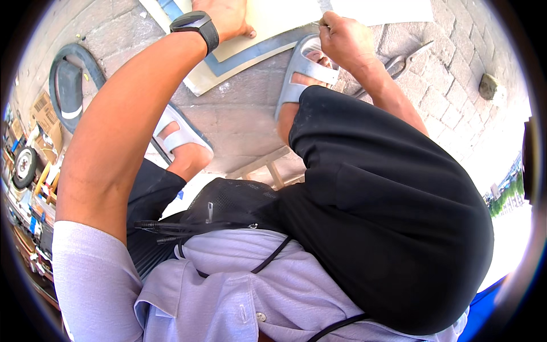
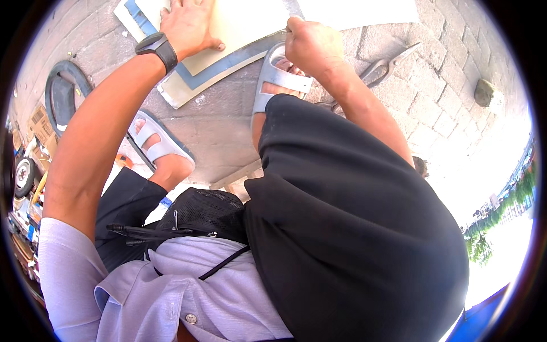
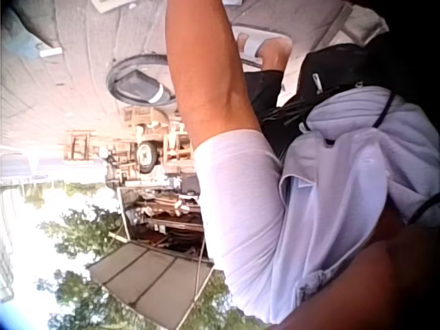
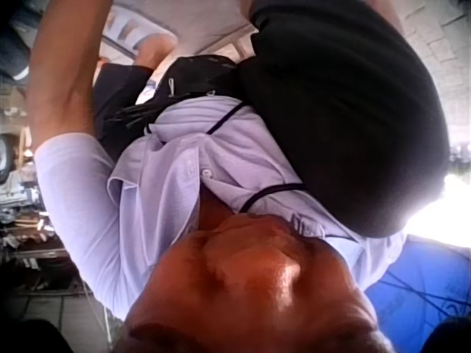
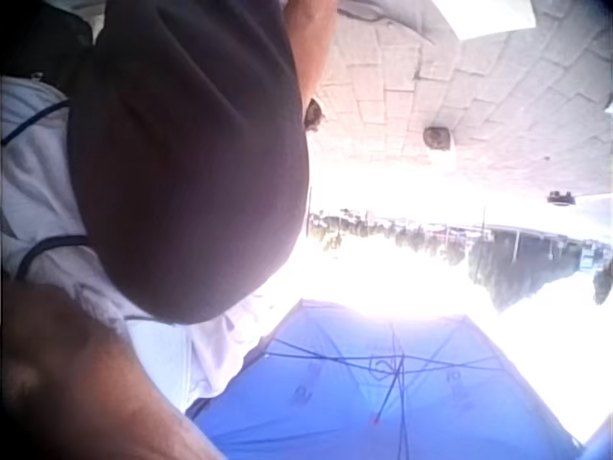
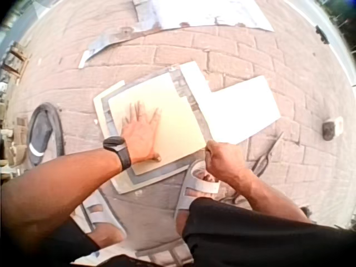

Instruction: The person sits on a paved surface and uses a utility knife to cut a rectangular piece of light-colored material. They align the material on a larger blue sheet and carefully cut along the edges to trim it to size.

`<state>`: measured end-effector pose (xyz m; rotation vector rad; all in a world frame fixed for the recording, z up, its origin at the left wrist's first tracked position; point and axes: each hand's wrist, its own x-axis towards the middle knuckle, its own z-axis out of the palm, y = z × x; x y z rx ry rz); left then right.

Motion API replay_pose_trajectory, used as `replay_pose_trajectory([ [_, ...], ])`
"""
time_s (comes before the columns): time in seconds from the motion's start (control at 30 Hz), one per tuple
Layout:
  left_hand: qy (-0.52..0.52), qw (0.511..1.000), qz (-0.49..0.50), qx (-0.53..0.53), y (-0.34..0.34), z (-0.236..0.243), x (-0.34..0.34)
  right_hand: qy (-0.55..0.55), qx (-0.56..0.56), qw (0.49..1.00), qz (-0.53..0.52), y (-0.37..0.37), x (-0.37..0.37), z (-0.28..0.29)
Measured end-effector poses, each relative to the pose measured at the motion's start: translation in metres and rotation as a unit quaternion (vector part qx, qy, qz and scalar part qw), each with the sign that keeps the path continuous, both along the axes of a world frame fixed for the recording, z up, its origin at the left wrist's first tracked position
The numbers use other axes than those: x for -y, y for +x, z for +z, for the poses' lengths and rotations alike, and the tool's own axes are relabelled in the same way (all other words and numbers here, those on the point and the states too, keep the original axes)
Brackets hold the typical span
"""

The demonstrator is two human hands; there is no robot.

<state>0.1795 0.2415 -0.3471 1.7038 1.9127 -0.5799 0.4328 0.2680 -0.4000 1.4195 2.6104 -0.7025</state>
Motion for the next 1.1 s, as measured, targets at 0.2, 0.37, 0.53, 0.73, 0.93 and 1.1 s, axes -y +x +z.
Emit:
replay_pose_trajectory([
  [0.2, 0.003, 1.000, 0.003, 0.000, 0.000, -0.001, 0.001, -0.001, -0.002, 1.000, -0.013, 0.008, -0.006, 0.000],
  [0.37, -0.001, 1.000, 0.005, 0.001, 0.000, 0.000, 0.000, -0.040, -0.024, 0.999, -0.011, 0.003, 0.000, -0.005],
  [0.53, 0.018, 1.000, 0.008, -0.003, 0.003, 0.000, -0.003, -0.031, -0.035, 0.999, 0.005, -0.019, 0.024, -0.005],
  [0.73, 0.004, 1.000, 0.018, 0.000, 0.002, 0.003, 0.000, -0.053, -0.062, 0.995, 0.048, -0.026, 0.025, -0.003],
  [0.93, 0.010, 1.000, 0.022, 0.010, -0.001, -0.002, 0.003, -0.105, -0.087, 0.980, 0.144, -0.080, 0.075, -0.010],
  [1.1, 0.013, 1.000, 0.013, 0.007, 0.000, -0.003, 0.002, -0.103, -0.123, 0.972, 0.172, -0.108, 0.095, -0.014],
])
